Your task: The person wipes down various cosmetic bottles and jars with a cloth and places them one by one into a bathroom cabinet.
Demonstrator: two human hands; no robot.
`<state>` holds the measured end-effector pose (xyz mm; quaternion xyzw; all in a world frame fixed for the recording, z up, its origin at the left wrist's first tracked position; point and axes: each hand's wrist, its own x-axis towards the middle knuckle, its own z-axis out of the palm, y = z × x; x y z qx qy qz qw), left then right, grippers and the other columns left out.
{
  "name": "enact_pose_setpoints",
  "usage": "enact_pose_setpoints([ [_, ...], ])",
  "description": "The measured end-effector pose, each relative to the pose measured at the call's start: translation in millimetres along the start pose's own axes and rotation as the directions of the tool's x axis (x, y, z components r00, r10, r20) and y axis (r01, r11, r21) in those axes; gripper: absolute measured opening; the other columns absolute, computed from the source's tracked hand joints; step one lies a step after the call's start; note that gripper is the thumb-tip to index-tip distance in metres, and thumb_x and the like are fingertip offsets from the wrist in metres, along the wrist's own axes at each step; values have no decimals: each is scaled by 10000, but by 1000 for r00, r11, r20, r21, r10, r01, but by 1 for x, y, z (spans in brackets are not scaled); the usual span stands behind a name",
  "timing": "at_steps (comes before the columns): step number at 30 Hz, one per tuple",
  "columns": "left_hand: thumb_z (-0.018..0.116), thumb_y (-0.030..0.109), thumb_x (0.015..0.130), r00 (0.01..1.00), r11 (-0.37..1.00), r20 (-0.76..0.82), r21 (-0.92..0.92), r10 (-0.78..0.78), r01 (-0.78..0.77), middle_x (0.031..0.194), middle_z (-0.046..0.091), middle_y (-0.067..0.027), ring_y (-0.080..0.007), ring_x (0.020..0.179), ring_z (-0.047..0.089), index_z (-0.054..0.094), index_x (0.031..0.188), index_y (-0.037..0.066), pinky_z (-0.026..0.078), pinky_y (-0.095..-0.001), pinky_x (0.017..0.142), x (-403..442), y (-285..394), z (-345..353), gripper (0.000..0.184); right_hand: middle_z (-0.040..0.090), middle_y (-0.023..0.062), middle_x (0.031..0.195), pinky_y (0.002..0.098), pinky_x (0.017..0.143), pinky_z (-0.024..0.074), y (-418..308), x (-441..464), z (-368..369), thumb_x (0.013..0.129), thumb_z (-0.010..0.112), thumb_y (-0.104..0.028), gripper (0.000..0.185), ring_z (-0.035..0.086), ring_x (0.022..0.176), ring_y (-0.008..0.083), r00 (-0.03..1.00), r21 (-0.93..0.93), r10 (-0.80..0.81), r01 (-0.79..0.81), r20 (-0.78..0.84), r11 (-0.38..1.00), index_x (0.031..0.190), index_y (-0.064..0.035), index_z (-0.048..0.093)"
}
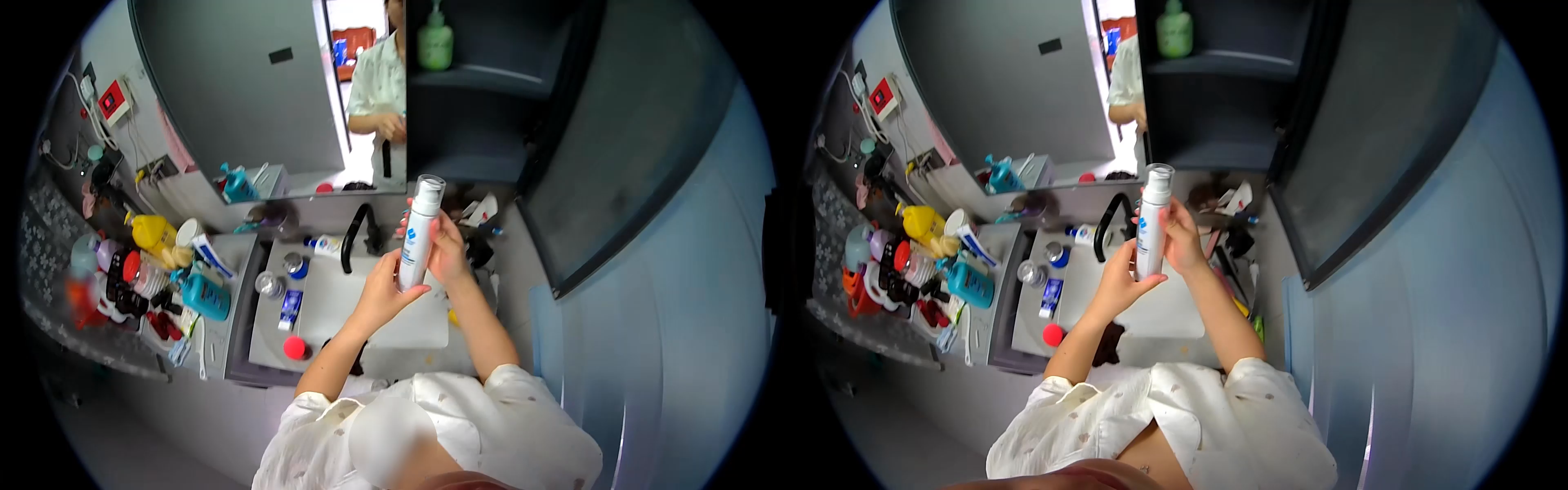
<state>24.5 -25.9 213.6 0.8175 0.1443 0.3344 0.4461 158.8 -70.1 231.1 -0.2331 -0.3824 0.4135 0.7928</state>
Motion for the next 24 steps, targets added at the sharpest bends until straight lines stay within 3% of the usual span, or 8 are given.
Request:
enact_pose_setpoints([
  [3,704,85,662,999,998,44,-60,25,-22,948,557,-108,-143,844,563,437,1096,-24,458,-257,721,38,20,0,521,491,80,1033,292,812,418,-34,22,10,805,577,-296,529,497,937,157,998,-360,-62,52,-16,932,1207,-24,367],
  [6,692,56,665,983,938,-94,-297,158,-179,907,600,-116,-152,826,593,440,1062,-30,475,-268,723,78,41,-5,478,432,90,1065,294,797,429,-84,33,34,754,620,-162,493,483,940,155,961,-908,-202,249,188,337,1157,24,408],
  [9,637,20,710,970,811,-73,-536,232,-234,959,563,-156,-160,866,565,301,1084,-17,469,-268,740,124,70,-16,504,459,122,1040,283,754,451,-123,45,52,711,649,-142,512,532,883,203,969,-932,-203,198,139,304,1140,41,436],
  [13,603,34,746,882,726,-107,-526,460,-442,999,538,-162,-163,884,552,331,1028,-6,488,-279,721,184,118,-27,394,566,126,889,281,691,479,-171,92,71,653,694,-117,453,575,806,180,895,-901,-420,301,154,312,1040,47,522],
  [15,629,69,728,860,754,-155,-422,487,-503,971,552,-160,-167,883,561,396,997,-18,494,-278,702,213,149,-38,366,601,127,844,273,662,483,-201,121,83,643,702,-141,395,594,756,174,815,-906,-511,397,274,147,964,45,566],
  [16,585,58,761,829,819,-191,-148,526,-554,901,556,-107,-138,843,555,422,1025,-4,477,-241,699,230,162,-45,316,612,122,816,271,645,485,-220,136,93,643,701,-152,373,600,730,170,829,-901,-489,397,271,173,938,42,580],
  [19,707,227,643,501,598,-335,550,798,-584,762,585,-109,-242,689,539,529,967,-27,443,-330,616,270,206,-69,448,634,111,738,263,618,491,-266,176,125,645,696,-199,345,616,661,155,836,-904,-480,389,265,178,890,30,611],
  [24,665,346,685,387,464,-329,819,862,-338,723,619,-62,-241,710,569,519,954,54,413,-348,637,320,251,-96,423,640,127,740,258,636,497,-306,262,152,564,733,-339,436,632,660,192,774,-947,-563,318,289,-49,825,-1,645],
])
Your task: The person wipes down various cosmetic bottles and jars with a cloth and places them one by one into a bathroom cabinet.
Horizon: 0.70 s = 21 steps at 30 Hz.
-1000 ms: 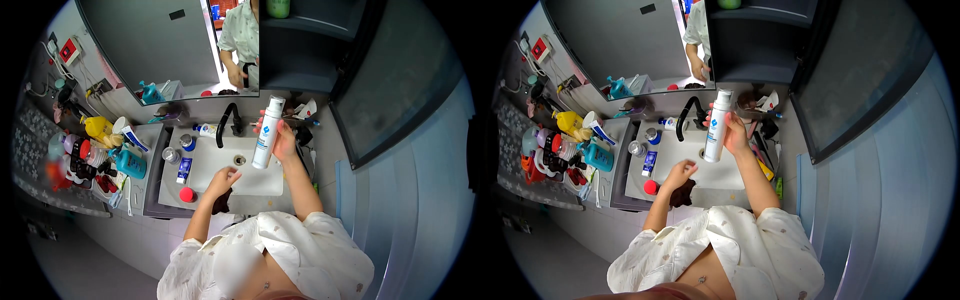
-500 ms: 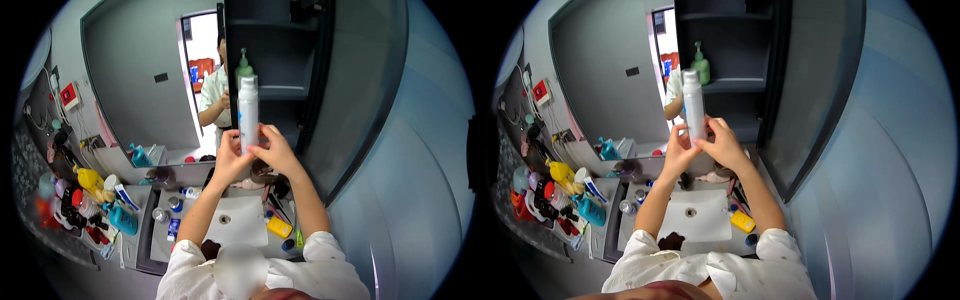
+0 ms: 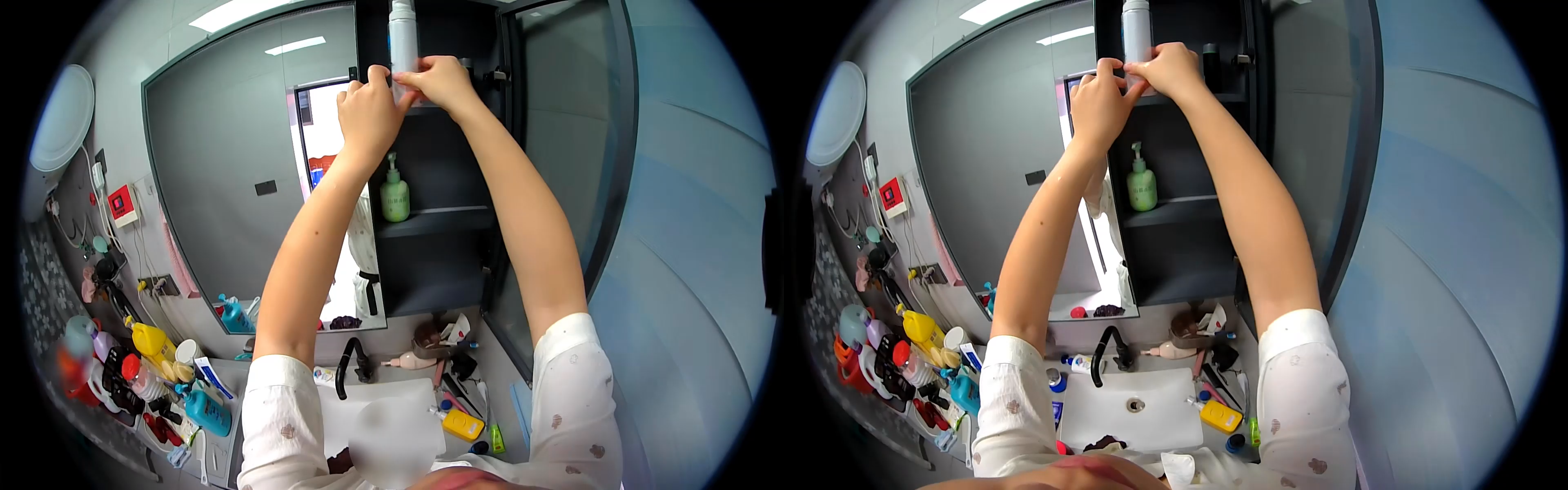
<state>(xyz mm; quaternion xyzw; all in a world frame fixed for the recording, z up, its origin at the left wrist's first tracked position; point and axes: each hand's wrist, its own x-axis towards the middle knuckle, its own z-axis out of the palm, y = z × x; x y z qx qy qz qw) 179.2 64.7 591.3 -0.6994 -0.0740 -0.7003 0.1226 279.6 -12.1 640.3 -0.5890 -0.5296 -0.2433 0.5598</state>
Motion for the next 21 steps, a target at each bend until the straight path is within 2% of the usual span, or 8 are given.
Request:
enact_pose_setpoints([
  [4,650,329,688,992,965,-37,240,118,-106,690,612,-50,-246,715,560,550,840,66,406,-348,648,19,-15,13,320,635,149,731,284,633,505,-8,23,15,586,728,-323,405,635,674,206,994,-69,108,-108,4,992,787,17,639],
  [5,650,329,688,992,963,-42,249,121,-107,690,612,-50,-246,715,560,550,840,66,406,-348,648,20,-18,16,320,634,154,748,298,655,502,-4,29,22,587,733,-312,389,631,703,228,997,-86,79,-81,-23,993,776,15,642],
  [8,662,270,665,998,965,65,260,-2,-15,707,615,-69,-253,750,554,570,815,68,408,-359,666,19,-25,26,267,629,162,819,310,699,491,12,41,34,595,738,-279,403,620,771,258,996,-143,79,-74,35,987,847,12,619],
  [11,651,224,669,996,953,81,296,35,-57,705,613,-78,-253,782,552,572,797,61,410,-358,676,15,-23,35,222,615,166,889,316,733,479,32,46,45,605,736,-239,445,604,831,273,999,-85,-6,2,-52,996,940,3,569],
  [13,620,179,672,997,952,56,297,62,-76,699,611,-81,-247,763,545,565,786,54,401,-350,660,9,-21,39,178,601,125,861,285,571,505,45,53,51,660,700,-163,468,610,703,193,1000,-41,26,-25,3,999,1041,7,488],
  [14,612,179,667,994,945,53,309,93,-105,696,609,-77,-242,747,538,560,787,55,394,-346,644,6,-20,43,179,591,135,873,290,603,499,51,56,55,696,662,-116,451,597,742,198,999,50,31,-33,39,998,1072,21,454],
  [17,590,182,660,989,929,33,342,141,-144,718,604,-70,-229,702,514,545,782,55,369,-342,611,-2,-17,51,182,570,157,920,288,657,488,64,59,64,726,623,-86,473,578,803,189,992,119,65,-79,112,990,1120,35,391],
  [21,582,228,690,995,953,59,285,86,-99,865,592,-96,-230,769,510,532,854,19,357,-341,667,-11,-7,52,270,562,186,972,319,707,479,59,55,57,703,649,-148,462,579,838,239,975,251,93,-144,204,957,1078,29,446],
])
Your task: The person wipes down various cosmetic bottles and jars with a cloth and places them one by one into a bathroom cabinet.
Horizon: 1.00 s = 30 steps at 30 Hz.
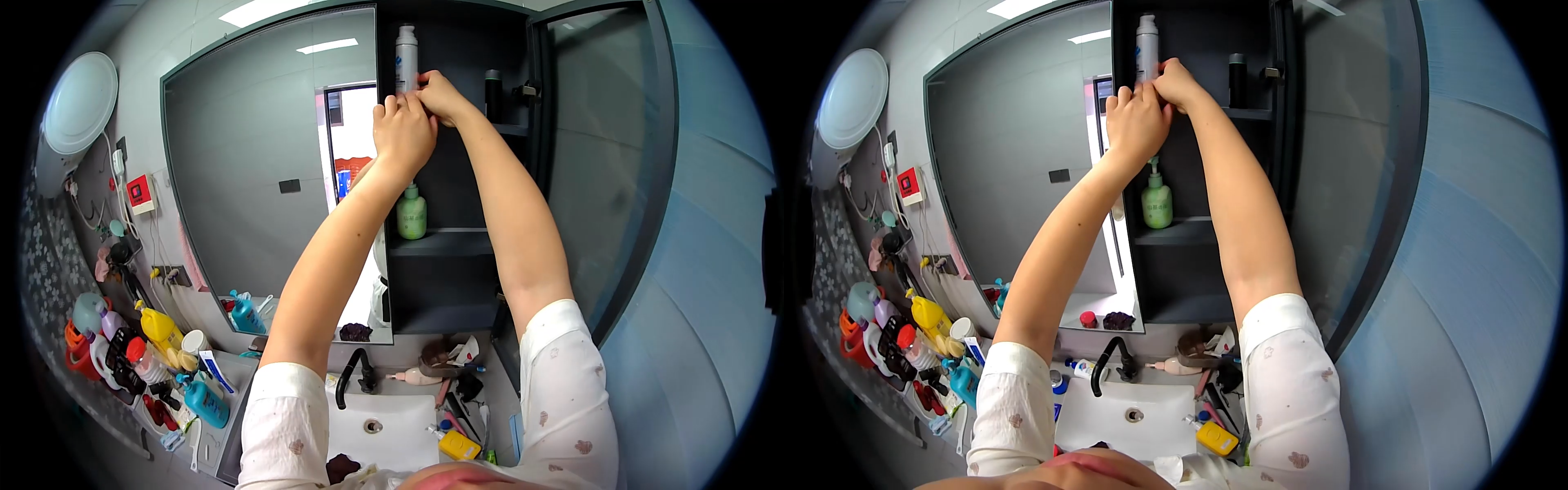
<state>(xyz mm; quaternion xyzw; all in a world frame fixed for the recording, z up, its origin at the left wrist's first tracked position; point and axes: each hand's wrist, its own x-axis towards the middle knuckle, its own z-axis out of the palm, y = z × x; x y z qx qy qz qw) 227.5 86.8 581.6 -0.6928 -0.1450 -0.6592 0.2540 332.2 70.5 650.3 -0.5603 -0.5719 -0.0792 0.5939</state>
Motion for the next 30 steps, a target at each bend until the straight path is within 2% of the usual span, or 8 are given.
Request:
enact_pose_setpoints([
  [3,560,295,731,998,999,-62,41,18,-16,990,565,-126,-239,832,506,507,1022,-23,348,-338,715,-5,3,6,434,542,160,942,297,690,474,-13,-12,-8,807,537,-70,402,560,829,182,979,165,96,-127,182,978,1150,45,362],
  [10,522,320,756,997,990,-25,122,72,-68,1061,545,-153,-247,827,518,537,982,-29,339,-367,762,-11,1,14,416,576,149,904,288,677,475,0,2,-1,790,540,-52,293,576,792,193,971,92,100,-123,215,988,1057,55,485],
  [12,483,323,786,996,992,80,124,24,-34,1077,529,-171,-270,851,538,548,956,-31,320,-402,846,-10,2,13,399,612,152,910,320,743,472,10,11,4,706,602,-101,257,591,852,256,999,-207,-33,35,17,978,945,-7,593],
  [16,449,316,810,983,992,185,119,21,-43,1087,511,-198,-294,895,545,542,953,-42,253,-458,944,-6,2,9,395,603,163,950,328,787,456,19,19,6,660,642,-158,294,576,907,281,1000,-202,13,-15,-13,979,924,-31,618],
  [18,426,309,822,949,993,314,98,38,-73,1062,510,-215,-307,936,534,536,945,-55,165,-501,996,-1,1,5,400,604,167,939,330,788,456,12,13,5,646,649,-186,319,576,899,291,998,-318,-48,33,-39,948,922,-29,614],
  [21,420,302,823,930,990,356,74,87,-120,1003,521,-212,-307,909,537,538,944,-48,167,-520,998,3,-2,-1,389,609,164,893,299,715,473,3,6,6,680,642,-135,339,600,803,226,997,-361,-69,54,-30,931,964,32,563],
  [28,399,283,842,907,967,382,102,177,-232,907,542,-162,-293,861,533,555,947,-15,246,-559,952,5,-7,6,353,613,144,893,307,721,476,4,4,7,648,658,-111,387,602,815,227,983,-432,-175,138,-47,891,1008,-11,554],
  [30,390,286,853,889,966,430,122,155,-227,875,554,-146,-283,865,530,564,930,-9,264,-567,935,5,-6,3,351,590,183,957,339,793,457,-1,-2,6,592,696,-150,536,571,902,304,982,-398,-180,144,-54,906,1069,-7,499],
])
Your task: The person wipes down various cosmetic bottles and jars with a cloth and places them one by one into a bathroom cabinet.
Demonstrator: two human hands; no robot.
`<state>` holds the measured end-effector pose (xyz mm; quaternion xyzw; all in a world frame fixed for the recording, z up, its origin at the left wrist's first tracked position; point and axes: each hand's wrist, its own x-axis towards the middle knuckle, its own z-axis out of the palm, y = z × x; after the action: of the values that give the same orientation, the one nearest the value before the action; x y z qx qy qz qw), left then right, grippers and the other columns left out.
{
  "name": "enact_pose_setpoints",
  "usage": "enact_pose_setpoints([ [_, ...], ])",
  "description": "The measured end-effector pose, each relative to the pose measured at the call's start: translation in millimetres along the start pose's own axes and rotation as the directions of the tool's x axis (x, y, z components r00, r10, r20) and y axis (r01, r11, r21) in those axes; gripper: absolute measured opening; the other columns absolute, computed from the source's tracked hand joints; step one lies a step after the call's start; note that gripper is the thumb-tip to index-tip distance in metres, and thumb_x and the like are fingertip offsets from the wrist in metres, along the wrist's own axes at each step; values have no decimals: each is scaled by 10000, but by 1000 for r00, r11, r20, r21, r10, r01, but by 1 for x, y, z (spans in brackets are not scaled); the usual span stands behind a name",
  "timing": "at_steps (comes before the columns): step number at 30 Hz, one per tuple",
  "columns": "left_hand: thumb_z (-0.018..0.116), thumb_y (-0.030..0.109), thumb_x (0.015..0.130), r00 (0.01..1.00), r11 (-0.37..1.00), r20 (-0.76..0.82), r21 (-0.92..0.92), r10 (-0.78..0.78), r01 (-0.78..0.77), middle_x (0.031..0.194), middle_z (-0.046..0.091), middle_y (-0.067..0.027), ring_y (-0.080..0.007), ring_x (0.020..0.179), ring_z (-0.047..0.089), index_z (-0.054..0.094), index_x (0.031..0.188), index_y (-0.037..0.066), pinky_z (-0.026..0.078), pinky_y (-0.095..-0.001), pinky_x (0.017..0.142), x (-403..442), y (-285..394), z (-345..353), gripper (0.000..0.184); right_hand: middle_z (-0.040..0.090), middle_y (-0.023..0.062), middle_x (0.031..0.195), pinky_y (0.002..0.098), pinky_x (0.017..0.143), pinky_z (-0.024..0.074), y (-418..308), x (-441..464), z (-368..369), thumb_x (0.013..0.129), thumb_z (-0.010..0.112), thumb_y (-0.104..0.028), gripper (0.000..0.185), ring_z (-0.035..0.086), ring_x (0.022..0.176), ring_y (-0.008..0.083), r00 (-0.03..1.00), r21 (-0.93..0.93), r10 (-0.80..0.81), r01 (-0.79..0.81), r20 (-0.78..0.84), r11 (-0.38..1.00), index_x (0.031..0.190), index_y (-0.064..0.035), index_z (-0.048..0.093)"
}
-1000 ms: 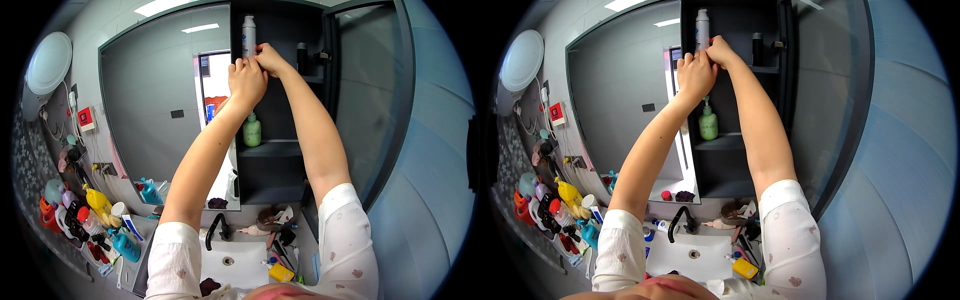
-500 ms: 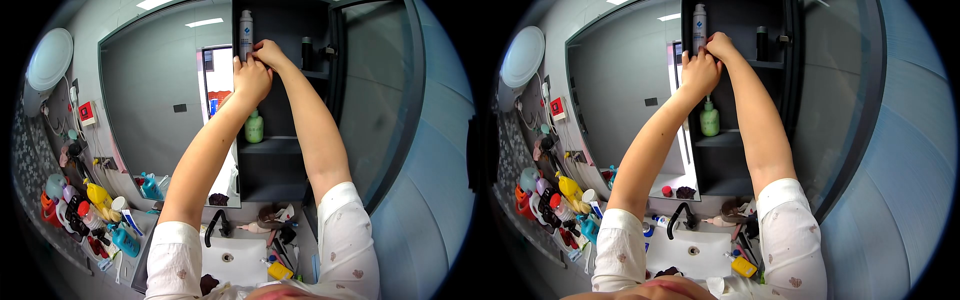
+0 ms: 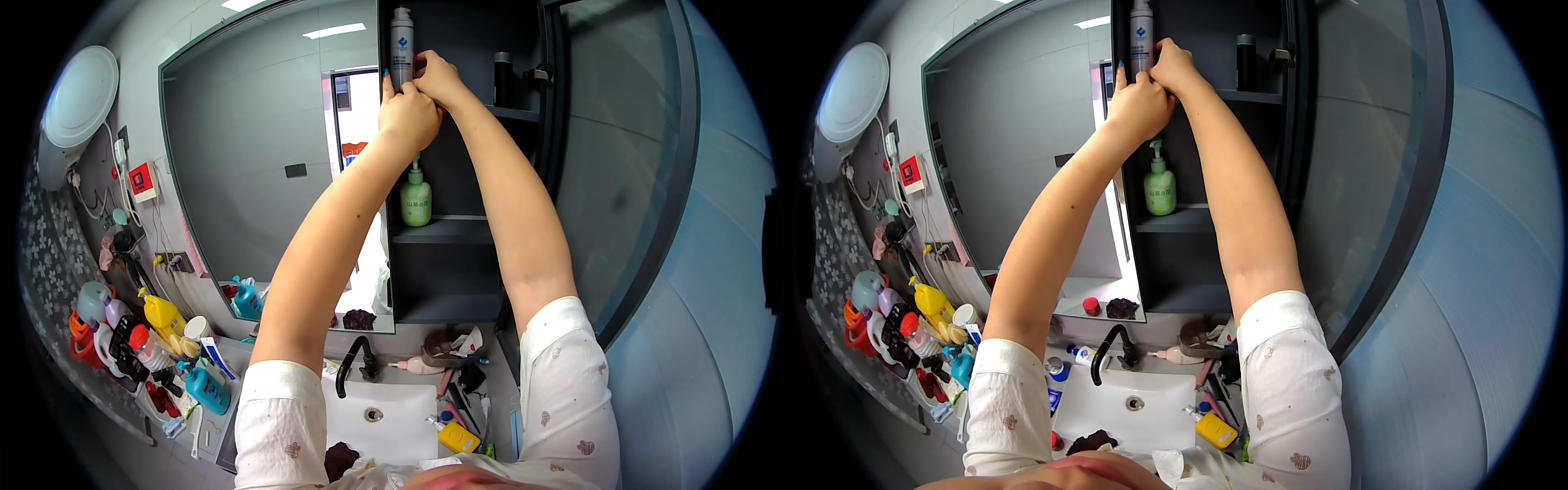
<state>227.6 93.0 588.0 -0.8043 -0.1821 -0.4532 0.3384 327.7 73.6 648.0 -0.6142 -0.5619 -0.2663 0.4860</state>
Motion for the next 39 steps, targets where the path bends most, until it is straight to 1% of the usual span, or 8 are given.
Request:
enact_pose_setpoints([
  [16,489,400,809,1000,998,-17,-67,3,-4,914,536,-175,-286,923,519,526,955,-63,297,-493,946,-5,-4,2,487,588,179,931,334,765,470,-3,-3,-3,572,720,-134,655,584,867,291,999,19,32,-32,34,999,1142,-14,420],
  [21,543,393,777,975,995,-220,-96,13,-35,935,516,-183,-309,923,519,518,959,-58,304,-482,945,-6,-4,9,487,609,148,868,325,748,474,1,-1,0,580,707,-122,622,593,834,268,1000,52,20,-19,-15,998,1137,-44,443],
  [24,553,380,771,996,996,-93,-95,-11,2,925,513,-174,-299,931,517,512,967,-57,309,-475,945,-4,-4,7,481,613,146,850,325,752,471,4,-2,-1,601,666,-95,574,593,837,264,1000,84,3,-2,-13,996,1132,-54,453],
  [28,562,344,762,996,992,-87,-125,-9,-2,915,512,-172,-288,938,513,513,949,-46,313,-464,943,-8,-2,6,435,609,156,868,328,759,466,12,1,0,606,633,-95,555,592,837,272,1000,141,13,-12,-1,990,1130,-49,455],
  [31,576,274,740,992,999,-119,-48,-29,23,929,512,-180,-290,952,505,513,908,-25,316,-447,941,-24,8,-3,349,603,173,886,324,769,461,21,9,6,603,623,-142,560,588,847,282,1000,138,6,-5,-11,990,1127,-37,456],
  [33,593,208,708,927,990,-375,-137,-8,-47,967,513,-195,-303,963,496,504,868,-12,320,-436,936,-42,15,-12,287,597,190,897,322,780,455,21,10,7,600,635,-212,582,583,864,289,999,181,31,-28,-11,983,1119,-17,456],
  [37,608,174,694,964,971,-266,-229,9,-73,1027,508,-212,-316,1003,480,506,851,-14,321,-425,940,-76,24,-7,265,590,202,913,325,780,455,6,1,5,604,667,-296,640,576,884,303,997,156,71,-75,32,985,1120,7,441],
  [39,606,171,696,967,967,-254,-243,10,-74,1023,512,-210,-311,1008,480,510,833,-11,319,-423,945,-85,22,1,247,579,218,936,337,778,459,3,0,8,578,721,-345,705,571,895,324,1000,-51,1,-2,-26,999,1100,29,432],
])
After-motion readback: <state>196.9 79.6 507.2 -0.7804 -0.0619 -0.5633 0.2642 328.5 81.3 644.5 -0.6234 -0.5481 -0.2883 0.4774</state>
